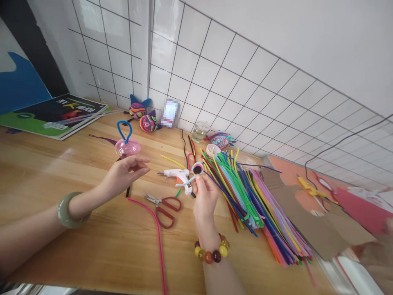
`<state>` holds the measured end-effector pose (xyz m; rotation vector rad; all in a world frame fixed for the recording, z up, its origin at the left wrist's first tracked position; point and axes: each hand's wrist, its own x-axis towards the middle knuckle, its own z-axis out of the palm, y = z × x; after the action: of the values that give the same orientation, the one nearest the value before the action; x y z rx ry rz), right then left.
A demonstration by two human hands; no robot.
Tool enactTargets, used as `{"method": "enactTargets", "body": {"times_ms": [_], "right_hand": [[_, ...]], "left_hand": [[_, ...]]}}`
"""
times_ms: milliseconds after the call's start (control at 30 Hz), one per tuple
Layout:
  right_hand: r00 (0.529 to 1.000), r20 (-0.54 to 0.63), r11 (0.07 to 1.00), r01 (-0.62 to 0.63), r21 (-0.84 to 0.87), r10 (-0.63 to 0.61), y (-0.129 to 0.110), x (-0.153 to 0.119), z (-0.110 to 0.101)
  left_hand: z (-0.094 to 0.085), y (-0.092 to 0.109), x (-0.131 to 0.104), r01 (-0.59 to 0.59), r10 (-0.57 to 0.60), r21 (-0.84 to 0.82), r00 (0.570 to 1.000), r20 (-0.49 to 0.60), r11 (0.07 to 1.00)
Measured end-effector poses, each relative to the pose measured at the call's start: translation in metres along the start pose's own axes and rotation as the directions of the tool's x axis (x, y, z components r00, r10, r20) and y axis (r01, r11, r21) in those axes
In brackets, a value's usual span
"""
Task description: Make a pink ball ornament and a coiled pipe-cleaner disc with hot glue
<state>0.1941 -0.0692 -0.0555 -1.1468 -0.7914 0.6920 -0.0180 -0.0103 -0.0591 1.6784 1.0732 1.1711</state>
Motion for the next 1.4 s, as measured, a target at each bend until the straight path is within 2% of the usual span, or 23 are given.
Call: {"method": "enactTargets", "body": {"times_ms": [100, 200, 300, 400, 467, 567, 767, 867, 933, 1000, 1167, 1233, 1300, 1400], "right_hand": [[0.998, 0.068, 0.998, -0.002, -0.062, 0.006, 0.004, -0.010, 0.004], [0.994, 0.111, 0.992, 0.003, -0.124, 0.011, 0.008, -0.019, 0.008], [0.989, 0.146, 0.989, -0.002, -0.150, 0.024, 0.008, -0.025, 0.011], [0.981, 0.190, 0.987, -0.006, -0.164, 0.038, 0.007, -0.030, 0.014], [0.977, 0.206, 0.985, -0.014, -0.173, 0.050, 0.005, -0.032, 0.015], [0.975, 0.214, 0.983, -0.020, -0.180, 0.059, 0.004, -0.034, 0.015], [0.976, 0.207, 0.981, -0.024, -0.193, 0.065, 0.003, -0.034, 0.016], [0.975, 0.211, 0.981, -0.033, -0.193, 0.075, 0.003, -0.035, 0.017], [0.973, 0.215, 0.980, -0.036, -0.196, 0.079, 0.003, -0.036, 0.017], [0.971, 0.225, 0.980, -0.034, -0.198, 0.079, 0.004, -0.037, 0.018], [0.959, 0.268, 0.977, -0.040, -0.208, 0.096, 0.002, -0.042, 0.021], [0.953, 0.284, 0.974, -0.035, -0.225, 0.100, 0.001, -0.044, 0.023], [0.947, 0.308, 0.968, -0.012, -0.252, 0.092, 0.002, -0.046, 0.024], [0.924, 0.372, 0.960, 0.020, -0.279, 0.089, 0.005, -0.049, 0.025]], "left_hand": [[-0.001, 0.003, -0.002, 0.042, -0.052, 0.148, 0.997, 0.063, 0.988], [-0.002, 0.002, -0.002, 0.029, -0.044, 0.225, 0.997, 0.059, 0.974], [-0.001, -0.003, -0.001, -0.093, 0.077, 0.276, 0.995, 0.069, 0.957], [0.001, -0.007, -0.002, -0.261, 0.232, 0.351, 0.965, 0.123, 0.899], [0.002, -0.006, -0.003, -0.276, 0.236, 0.392, 0.960, 0.148, 0.878], [0.001, 0.000, -0.005, -0.210, 0.164, 0.410, 0.976, 0.144, 0.888], [-0.006, 0.013, -0.009, -0.145, 0.098, 0.415, 0.986, 0.133, 0.898], [-0.005, 0.013, -0.010, -0.226, 0.178, 0.419, 0.973, 0.150, 0.880], [-0.002, 0.013, -0.010, -0.304, 0.262, 0.382, 0.952, 0.158, 0.873], [0.000, 0.012, -0.011, -0.338, 0.299, 0.343, 0.940, 0.162, 0.876], [0.000, 0.015, -0.017, -0.223, 0.168, 0.358, 0.970, 0.178, 0.907], [0.000, 0.017, -0.018, -0.170, 0.117, 0.305, 0.976, 0.184, 0.937], [0.002, 0.019, -0.018, -0.092, 0.047, 0.186, 0.972, 0.230, 0.978], [0.007, 0.020, -0.017, 0.088, -0.054, -0.083, 0.938, 0.342, 0.993]]}}
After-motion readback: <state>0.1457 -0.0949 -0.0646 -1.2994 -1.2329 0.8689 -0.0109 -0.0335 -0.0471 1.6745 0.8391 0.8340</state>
